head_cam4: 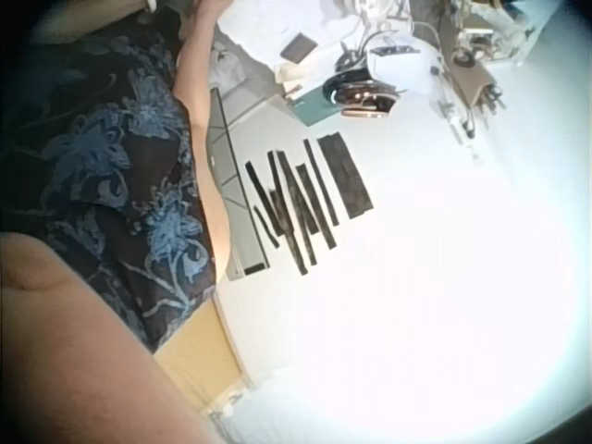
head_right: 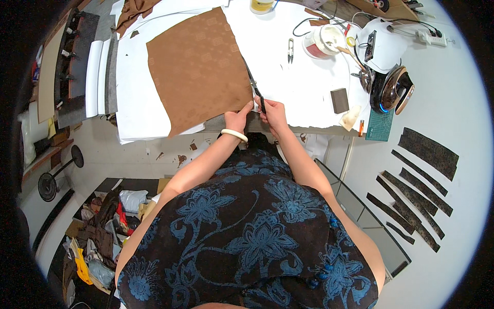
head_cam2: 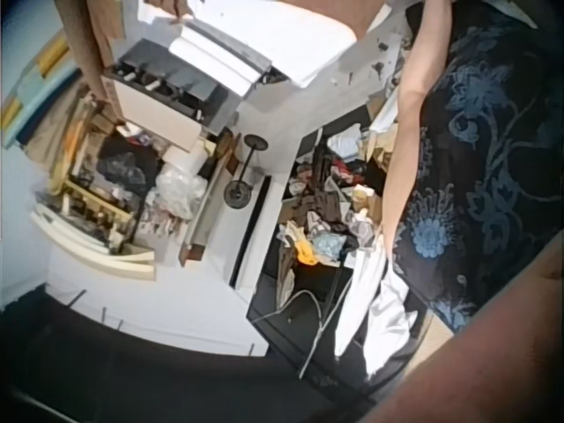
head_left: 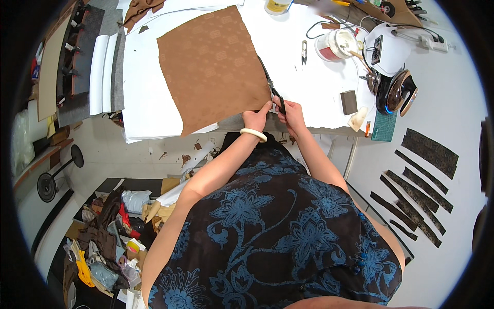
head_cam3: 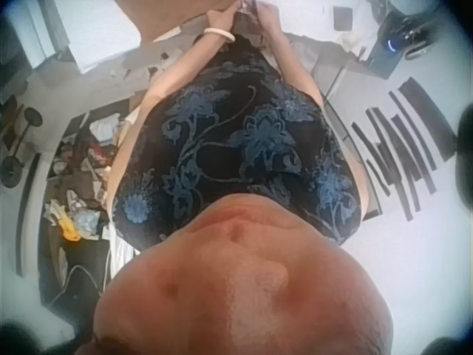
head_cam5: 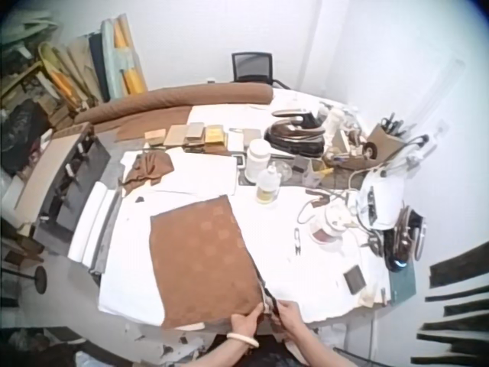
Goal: The person cuts a brown patterned fabric piece using shears on a white worktable, then irons the cut piece with a steam iron. They flip the fabric over and continue ironing the reverse side. The workspace contains various sewing tools and fabric scraps.
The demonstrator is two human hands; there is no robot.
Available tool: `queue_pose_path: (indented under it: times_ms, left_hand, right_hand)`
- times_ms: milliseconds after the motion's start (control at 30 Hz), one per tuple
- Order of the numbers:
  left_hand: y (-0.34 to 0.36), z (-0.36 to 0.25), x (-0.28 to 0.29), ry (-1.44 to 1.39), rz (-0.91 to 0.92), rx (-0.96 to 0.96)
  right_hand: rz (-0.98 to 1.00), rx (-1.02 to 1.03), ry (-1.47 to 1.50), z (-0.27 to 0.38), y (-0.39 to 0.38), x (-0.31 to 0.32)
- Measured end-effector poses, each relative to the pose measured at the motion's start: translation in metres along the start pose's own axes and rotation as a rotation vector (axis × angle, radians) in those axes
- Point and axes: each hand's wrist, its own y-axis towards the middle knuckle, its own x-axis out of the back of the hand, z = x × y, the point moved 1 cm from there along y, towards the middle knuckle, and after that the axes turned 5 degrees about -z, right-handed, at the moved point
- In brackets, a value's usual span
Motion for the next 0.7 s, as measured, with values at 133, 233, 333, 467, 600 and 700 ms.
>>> queue_pose_path:
  times_ms: [133,233,333,467,600,700]
  left_hand:
    - [-0.003,-0.001,-0.003,0.018,-0.016,-0.121]
    - [-0.004,-0.002,-0.003,0.053,-0.008,-0.121]
    - [-0.005,-0.006,-0.003,0.088,-0.004,-0.124]
    - [-0.012,-0.004,-0.003,0.116,0.059,-0.178]
    - [-0.011,0.0,-0.003,0.125,0.074,-0.206]
    - [-0.009,0.002,-0.001,0.14,0.098,-0.221]
  right_hand:
    - [0.008,0.029,0.023,-0.005,0.0,-0.002]
    - [0.014,0.038,0.039,-0.005,-0.002,-0.004]
    - [0.012,0.028,0.032,-0.003,-0.001,-0.006]
    - [-0.013,0.018,0.053,0.005,0.004,-0.011]
    - [-0.008,0.032,0.051,0.003,0.007,-0.01]
    - [-0.001,0.043,0.054,0.002,0.008,-0.009]
